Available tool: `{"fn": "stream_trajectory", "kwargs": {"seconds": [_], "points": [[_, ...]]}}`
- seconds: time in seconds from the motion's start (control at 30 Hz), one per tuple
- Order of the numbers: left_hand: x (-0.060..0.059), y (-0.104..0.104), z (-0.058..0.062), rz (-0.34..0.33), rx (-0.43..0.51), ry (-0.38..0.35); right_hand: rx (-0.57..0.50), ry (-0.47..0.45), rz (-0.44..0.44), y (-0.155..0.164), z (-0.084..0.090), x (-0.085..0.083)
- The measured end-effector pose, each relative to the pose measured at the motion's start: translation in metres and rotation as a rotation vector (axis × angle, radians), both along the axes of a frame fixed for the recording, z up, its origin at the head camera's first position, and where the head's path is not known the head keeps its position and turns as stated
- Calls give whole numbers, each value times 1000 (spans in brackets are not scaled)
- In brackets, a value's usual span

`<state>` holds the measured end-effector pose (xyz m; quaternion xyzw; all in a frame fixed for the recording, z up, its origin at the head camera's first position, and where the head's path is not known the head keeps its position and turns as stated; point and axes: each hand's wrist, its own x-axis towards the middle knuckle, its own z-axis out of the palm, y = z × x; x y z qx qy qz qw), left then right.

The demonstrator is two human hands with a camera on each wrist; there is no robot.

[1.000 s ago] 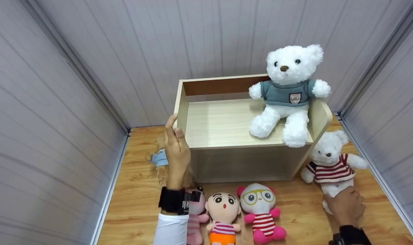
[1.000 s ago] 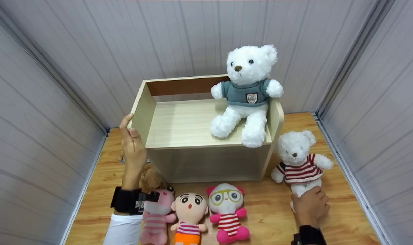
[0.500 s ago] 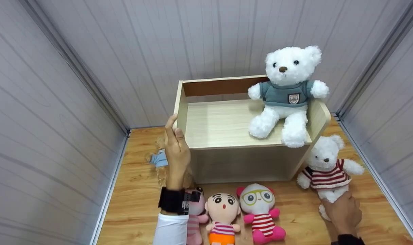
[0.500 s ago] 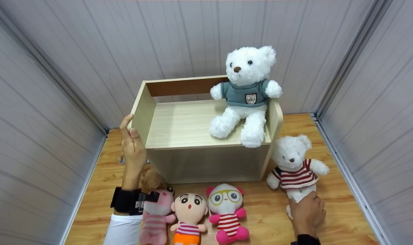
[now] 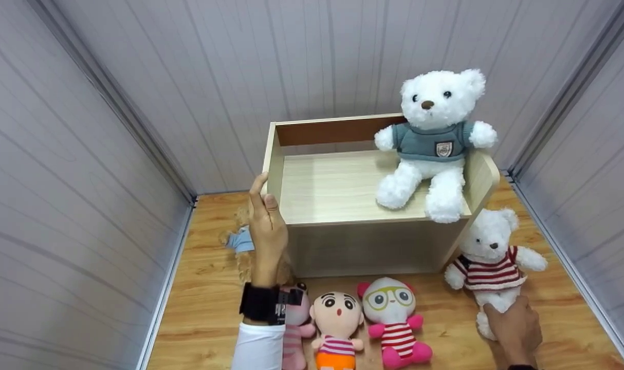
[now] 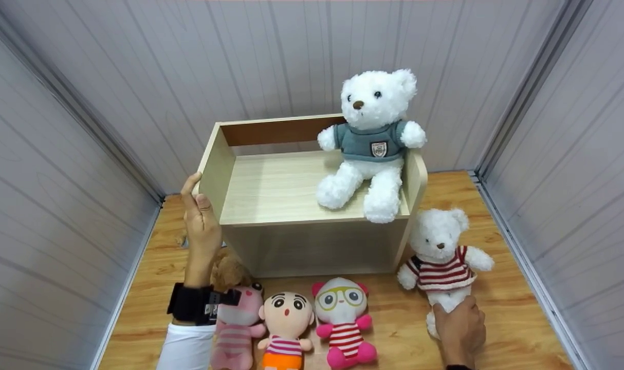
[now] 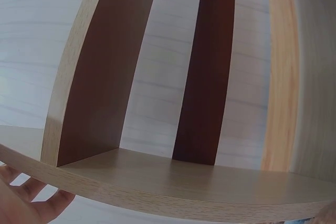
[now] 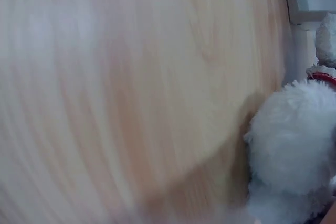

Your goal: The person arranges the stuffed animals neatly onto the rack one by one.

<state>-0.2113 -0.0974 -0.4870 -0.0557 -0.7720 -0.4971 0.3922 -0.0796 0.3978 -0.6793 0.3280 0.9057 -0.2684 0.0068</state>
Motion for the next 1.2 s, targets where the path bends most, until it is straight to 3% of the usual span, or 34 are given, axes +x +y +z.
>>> {"fn": "stream_trajectory", "kwargs": {"seconds": [0.47,0.7,1.0,1.2], "points": [[0,-1,-1,-10,-12,5,-56,14,-63,-23,-1,15],[-1,-1,-1,-5,-13,15,-174,-82,-63,-28,-1,22],[-2,-1,-1,-6,-8,27,-275,-53,-47,-42,-4,41],[-2,-1,0,0,-13,35,-360,-58,-82,-59,-6,53]]}}
